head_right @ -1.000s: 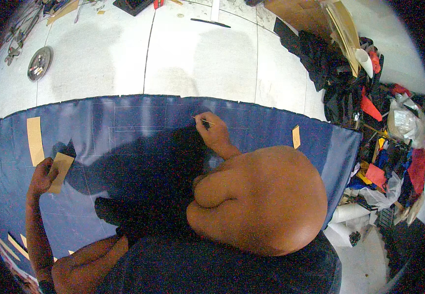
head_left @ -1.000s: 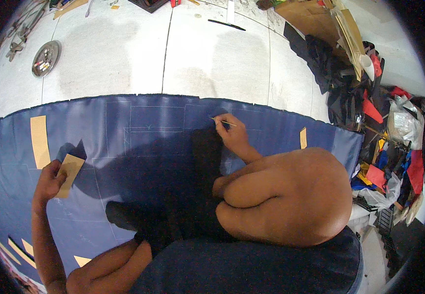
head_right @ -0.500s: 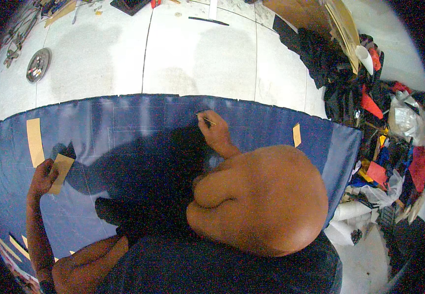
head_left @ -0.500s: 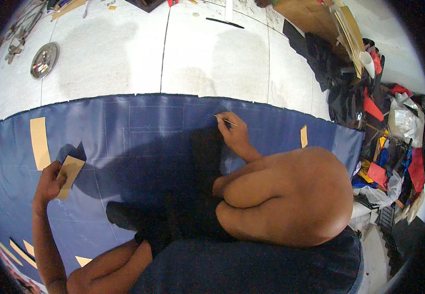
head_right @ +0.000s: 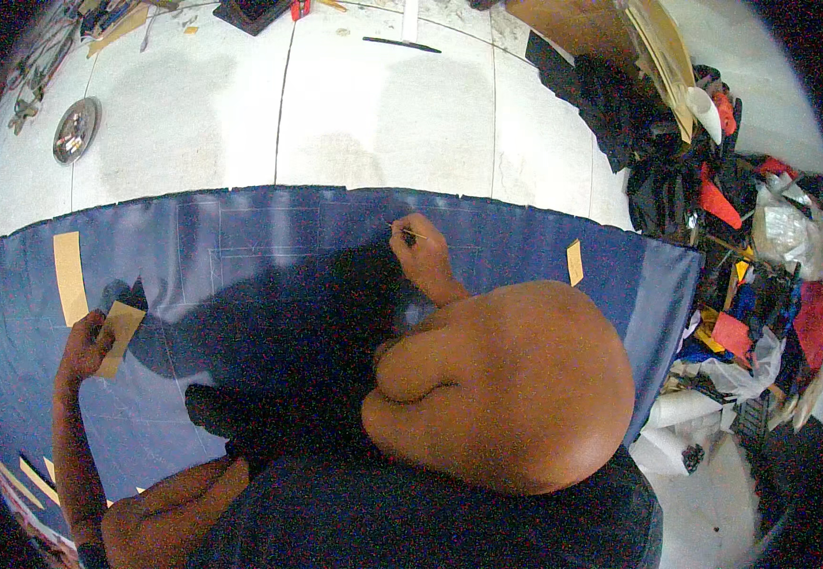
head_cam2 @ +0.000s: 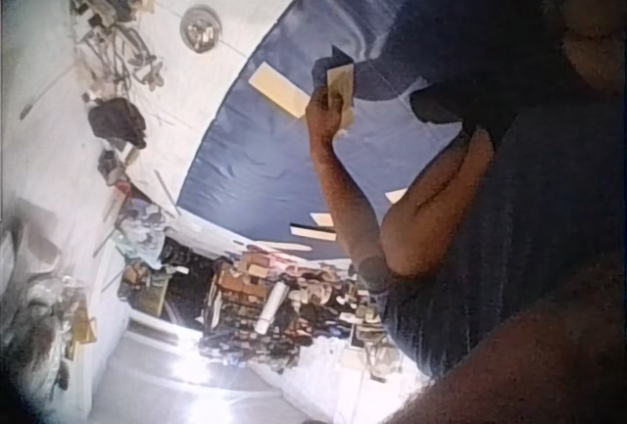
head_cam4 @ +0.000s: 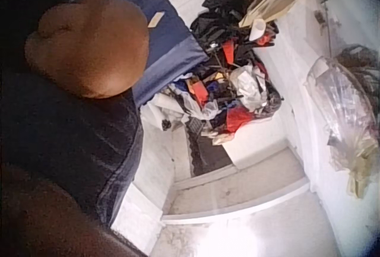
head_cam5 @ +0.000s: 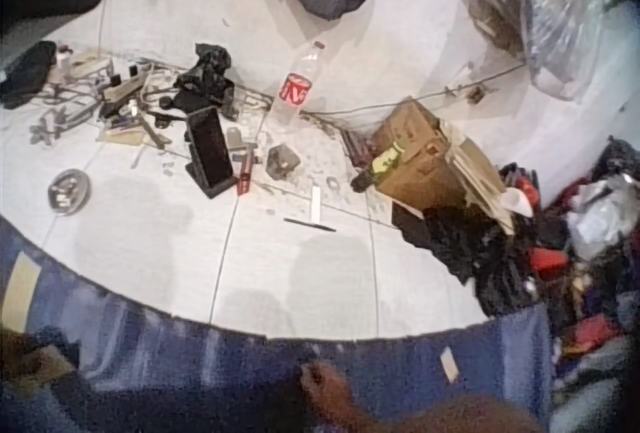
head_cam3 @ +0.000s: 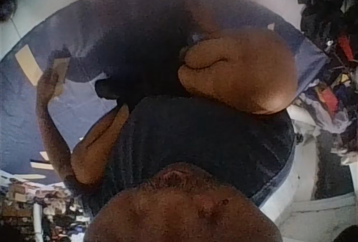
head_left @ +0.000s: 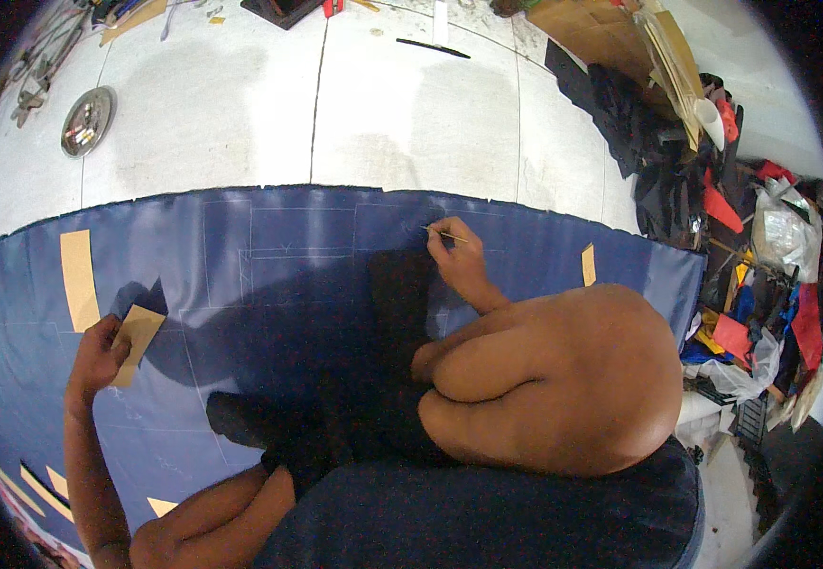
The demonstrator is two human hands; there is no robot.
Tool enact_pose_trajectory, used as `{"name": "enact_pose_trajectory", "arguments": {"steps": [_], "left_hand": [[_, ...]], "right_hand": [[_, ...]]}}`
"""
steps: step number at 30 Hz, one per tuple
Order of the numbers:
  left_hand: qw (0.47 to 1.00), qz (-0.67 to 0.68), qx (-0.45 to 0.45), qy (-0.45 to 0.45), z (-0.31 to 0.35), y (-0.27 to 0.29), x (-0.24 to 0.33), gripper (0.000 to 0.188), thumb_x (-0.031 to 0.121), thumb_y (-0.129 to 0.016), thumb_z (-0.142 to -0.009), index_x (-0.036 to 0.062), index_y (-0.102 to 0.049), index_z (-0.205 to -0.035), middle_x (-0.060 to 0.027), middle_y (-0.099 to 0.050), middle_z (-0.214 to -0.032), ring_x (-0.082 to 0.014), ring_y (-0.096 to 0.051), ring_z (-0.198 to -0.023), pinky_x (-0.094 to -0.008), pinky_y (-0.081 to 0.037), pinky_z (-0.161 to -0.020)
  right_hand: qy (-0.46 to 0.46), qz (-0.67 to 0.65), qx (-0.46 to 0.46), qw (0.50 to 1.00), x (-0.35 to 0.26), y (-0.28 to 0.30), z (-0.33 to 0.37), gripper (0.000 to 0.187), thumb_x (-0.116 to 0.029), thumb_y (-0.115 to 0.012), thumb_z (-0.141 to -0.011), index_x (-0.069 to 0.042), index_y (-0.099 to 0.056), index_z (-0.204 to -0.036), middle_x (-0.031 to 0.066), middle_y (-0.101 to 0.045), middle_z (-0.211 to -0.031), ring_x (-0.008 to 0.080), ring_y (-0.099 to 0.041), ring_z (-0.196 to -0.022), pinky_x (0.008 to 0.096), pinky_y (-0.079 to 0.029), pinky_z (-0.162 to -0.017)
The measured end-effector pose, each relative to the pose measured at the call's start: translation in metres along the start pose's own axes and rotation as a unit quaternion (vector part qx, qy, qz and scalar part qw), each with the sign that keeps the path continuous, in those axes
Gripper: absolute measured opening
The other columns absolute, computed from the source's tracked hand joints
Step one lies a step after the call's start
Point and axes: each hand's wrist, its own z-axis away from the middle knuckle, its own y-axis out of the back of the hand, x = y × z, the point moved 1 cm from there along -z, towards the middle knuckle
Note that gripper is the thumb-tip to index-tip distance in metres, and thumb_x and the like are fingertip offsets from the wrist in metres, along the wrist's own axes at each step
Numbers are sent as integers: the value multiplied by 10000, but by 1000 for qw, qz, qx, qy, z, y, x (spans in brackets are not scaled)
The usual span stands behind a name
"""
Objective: The person sits on the floor and uses a pencil to trace the outlines of rectangular templates onto a large blue sheet of material.
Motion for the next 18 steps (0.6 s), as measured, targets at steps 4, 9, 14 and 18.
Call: {"name": "enact_pose_trajectory", "arguments": {"steps": [4,9,14,18], "left_hand": [[999,-45,-7,12,1,5,9,172,78,-627,-831,-37,-562,-942,-195,-616,-817,-230,-594,-746,-379,-479,-690],[998,-51,5,-30,-3,0,2,134,64,-614,-856,-33,-565,-934,-163,-617,-802,-203,-598,-757,-375,-487,-693],[1000,-7,6,11,1,7,2,96,47,-602,-867,-25,-568,-921,-135,-622,-805,-187,-602,-771,-368,-498,-711],[1000,-10,6,0,-3,6,6,98,37,-605,-848,-25,-563,-912,-136,-618,-809,-190,-597,-770,-367,-495,-716]], "right_hand": [[25,-9,9,1000,1,-1,1,133,-119,-693,-927,-27,-677,-1021,177,-719,-994,324,-713,-920,402,-558,-819],[-62,3,81,995,21,16,12,148,-138,-681,-952,-34,-672,-1057,168,-732,-1011,295,-718,-932,384,-554,-835],[-98,27,110,989,53,37,20,152,-163,-677,-963,-34,-677,-1043,157,-741,-998,288,-716,-926,389,-556,-833],[-83,16,94,992,50,41,22,159,-165,-681,-970,-19,-674,-1035,142,-738,-982,225,-693,-900,362,-542,-819]]}}
